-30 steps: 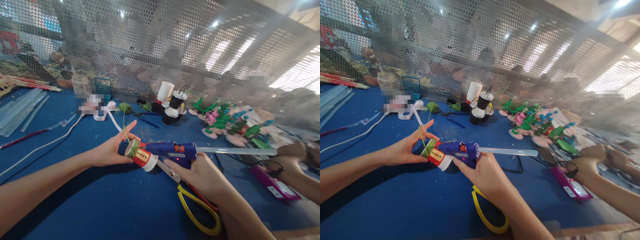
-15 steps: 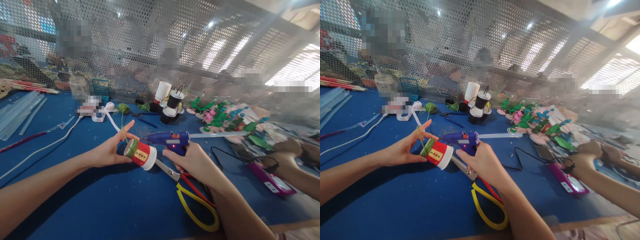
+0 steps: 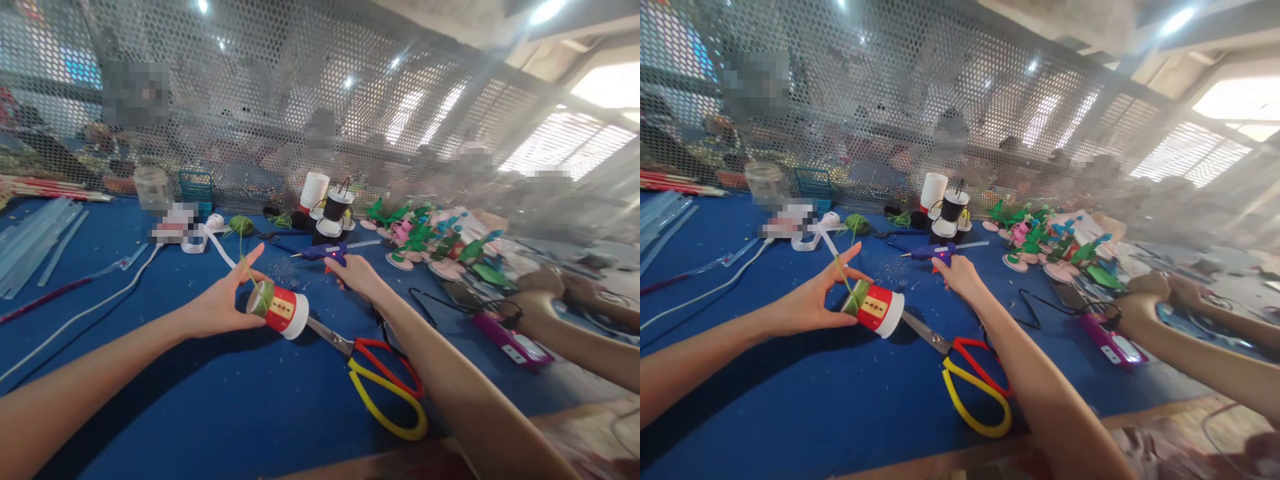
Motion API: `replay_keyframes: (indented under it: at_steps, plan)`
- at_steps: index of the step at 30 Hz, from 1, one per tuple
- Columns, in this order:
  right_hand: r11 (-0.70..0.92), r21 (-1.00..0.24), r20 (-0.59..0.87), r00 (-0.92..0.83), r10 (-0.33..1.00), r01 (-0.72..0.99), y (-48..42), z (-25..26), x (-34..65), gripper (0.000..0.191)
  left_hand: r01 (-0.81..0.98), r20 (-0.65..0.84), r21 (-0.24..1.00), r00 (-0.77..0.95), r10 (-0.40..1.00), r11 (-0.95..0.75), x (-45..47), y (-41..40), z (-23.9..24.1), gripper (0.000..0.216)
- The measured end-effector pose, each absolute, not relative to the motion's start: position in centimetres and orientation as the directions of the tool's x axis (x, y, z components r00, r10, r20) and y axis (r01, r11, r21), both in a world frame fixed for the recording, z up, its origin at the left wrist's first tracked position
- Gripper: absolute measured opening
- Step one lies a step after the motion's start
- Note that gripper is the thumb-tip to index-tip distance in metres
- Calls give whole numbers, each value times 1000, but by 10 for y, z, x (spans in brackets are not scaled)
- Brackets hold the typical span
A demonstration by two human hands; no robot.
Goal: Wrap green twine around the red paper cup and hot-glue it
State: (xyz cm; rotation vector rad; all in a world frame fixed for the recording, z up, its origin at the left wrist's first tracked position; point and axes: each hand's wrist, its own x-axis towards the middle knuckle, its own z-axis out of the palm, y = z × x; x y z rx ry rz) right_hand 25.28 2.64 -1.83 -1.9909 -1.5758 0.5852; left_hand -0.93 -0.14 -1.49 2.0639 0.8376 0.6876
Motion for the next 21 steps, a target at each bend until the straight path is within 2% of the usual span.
replay_keyframes:
  at_steps: [4, 8, 11, 12, 14, 18, 21]
  plan:
    - [-199, -586, -16, 235, 972, 786, 38, -32, 250, 33, 303, 199, 811, 661, 723, -500, -9, -3, -15, 98]
    - [-152, -479, 124, 238, 963, 865, 29, -20, 238, 19, 312, 179, 822, 653, 736, -476, -7, -5, -15, 100]
    - [60, -464, 231, 55, 971, 884, 8, 1, 212, 16, 294, 164, 845, 653, 740, -447, -5, -6, -17, 101]
    - [262, -495, 297, -122, 947, 829, 1, 8, 201, 18, 270, 172, 855, 658, 733, -443, -5, -7, -17, 101]
    - [507, -534, 352, -367, 861, 677, -13, 18, 178, 19, 216, 198, 869, 672, 713, -445, -4, -7, -19, 99]
    - [585, -440, 344, -474, 811, 681, -26, 25, 150, 16, 174, 239, 861, 692, 681, -479, -4, -6, -21, 98]
    - [563, -524, 335, -453, 826, 639, -26, 28, 155, 19, 187, 235, 855, 693, 682, -484, -5, -6, -22, 99]
